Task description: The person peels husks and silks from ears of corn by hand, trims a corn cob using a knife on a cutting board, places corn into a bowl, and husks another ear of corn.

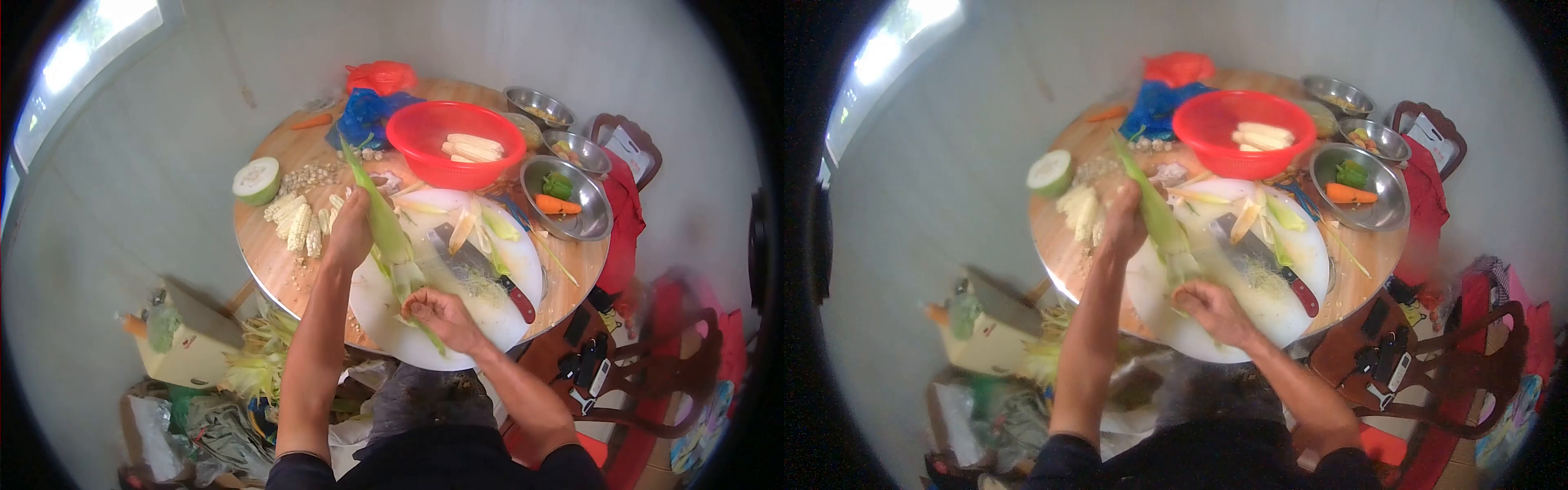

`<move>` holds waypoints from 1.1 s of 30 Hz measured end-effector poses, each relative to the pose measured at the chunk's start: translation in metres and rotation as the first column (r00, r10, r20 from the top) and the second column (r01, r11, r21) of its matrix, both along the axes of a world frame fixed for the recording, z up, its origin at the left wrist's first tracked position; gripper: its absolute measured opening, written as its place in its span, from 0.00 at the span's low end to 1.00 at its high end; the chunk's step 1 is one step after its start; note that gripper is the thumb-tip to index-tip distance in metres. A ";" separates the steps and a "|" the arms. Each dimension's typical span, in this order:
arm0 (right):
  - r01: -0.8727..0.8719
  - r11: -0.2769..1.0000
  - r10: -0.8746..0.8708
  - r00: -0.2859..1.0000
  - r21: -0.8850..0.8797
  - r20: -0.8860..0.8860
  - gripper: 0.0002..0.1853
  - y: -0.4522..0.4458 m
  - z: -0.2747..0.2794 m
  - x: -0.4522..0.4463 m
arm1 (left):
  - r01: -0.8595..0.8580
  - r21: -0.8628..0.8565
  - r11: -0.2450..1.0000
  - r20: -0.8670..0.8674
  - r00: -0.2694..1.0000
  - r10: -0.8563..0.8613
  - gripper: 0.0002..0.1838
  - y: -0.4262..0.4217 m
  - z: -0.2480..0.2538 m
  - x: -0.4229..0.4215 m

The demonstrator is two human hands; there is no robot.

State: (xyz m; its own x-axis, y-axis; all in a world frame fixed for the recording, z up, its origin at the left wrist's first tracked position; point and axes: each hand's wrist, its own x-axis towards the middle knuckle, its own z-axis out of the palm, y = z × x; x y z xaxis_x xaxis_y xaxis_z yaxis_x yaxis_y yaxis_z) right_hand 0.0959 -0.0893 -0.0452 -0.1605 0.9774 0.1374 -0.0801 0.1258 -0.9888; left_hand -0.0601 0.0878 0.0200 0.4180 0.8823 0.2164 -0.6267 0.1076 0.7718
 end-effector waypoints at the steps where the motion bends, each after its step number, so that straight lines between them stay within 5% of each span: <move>1: -0.061 0.998 0.060 0.997 0.014 0.048 0.14 0.003 0.015 0.007 | -0.005 0.000 1.000 -0.040 0.999 0.005 0.21 -0.008 0.007 0.001; 7: 0.308 0.928 -0.360 0.884 0.208 0.299 0.15 0.051 0.102 0.029 | -0.056 0.189 0.980 -0.267 0.958 0.106 0.23 -0.027 0.006 0.011; 9: 0.346 0.807 -0.543 0.753 0.478 0.372 0.15 0.067 0.108 0.029 | -0.091 0.226 0.970 -0.353 0.920 0.169 0.22 -0.035 0.003 0.018; 11: 0.346 0.802 -0.554 0.734 0.487 0.392 0.15 0.072 0.116 0.028 | -0.119 0.398 0.910 -0.445 0.842 0.304 0.24 -0.042 -0.004 0.021; 16: 0.359 0.766 -0.607 0.676 0.533 0.417 0.12 0.070 0.120 0.023 | -0.087 0.436 0.896 -0.371 0.890 0.267 0.28 -0.063 0.000 0.030; 21: 0.419 0.645 -0.761 0.425 0.639 0.490 0.09 0.069 0.118 0.014 | -0.104 0.464 0.880 -0.394 0.865 0.310 0.31 -0.065 -0.001 0.041; 27: 0.544 0.622 -0.774 0.535 0.563 0.338 0.09 0.065 0.114 0.008 | -0.176 0.456 0.873 -0.340 0.871 0.354 0.31 -0.064 -0.006 0.048; 33: 0.469 0.615 -0.725 0.652 0.634 0.222 0.09 0.073 0.102 0.014 | -0.188 0.392 0.900 -0.308 0.896 0.321 0.31 -0.064 -0.006 0.043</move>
State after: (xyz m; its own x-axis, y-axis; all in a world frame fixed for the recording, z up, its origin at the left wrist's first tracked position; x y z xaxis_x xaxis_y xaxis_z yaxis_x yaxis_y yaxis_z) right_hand 0.1096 -0.0166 0.0569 0.2717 0.6754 0.6855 0.5963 0.4410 -0.6708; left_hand -0.0173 0.0240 0.0143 0.2955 0.8653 0.4049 -0.2704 -0.3308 0.9041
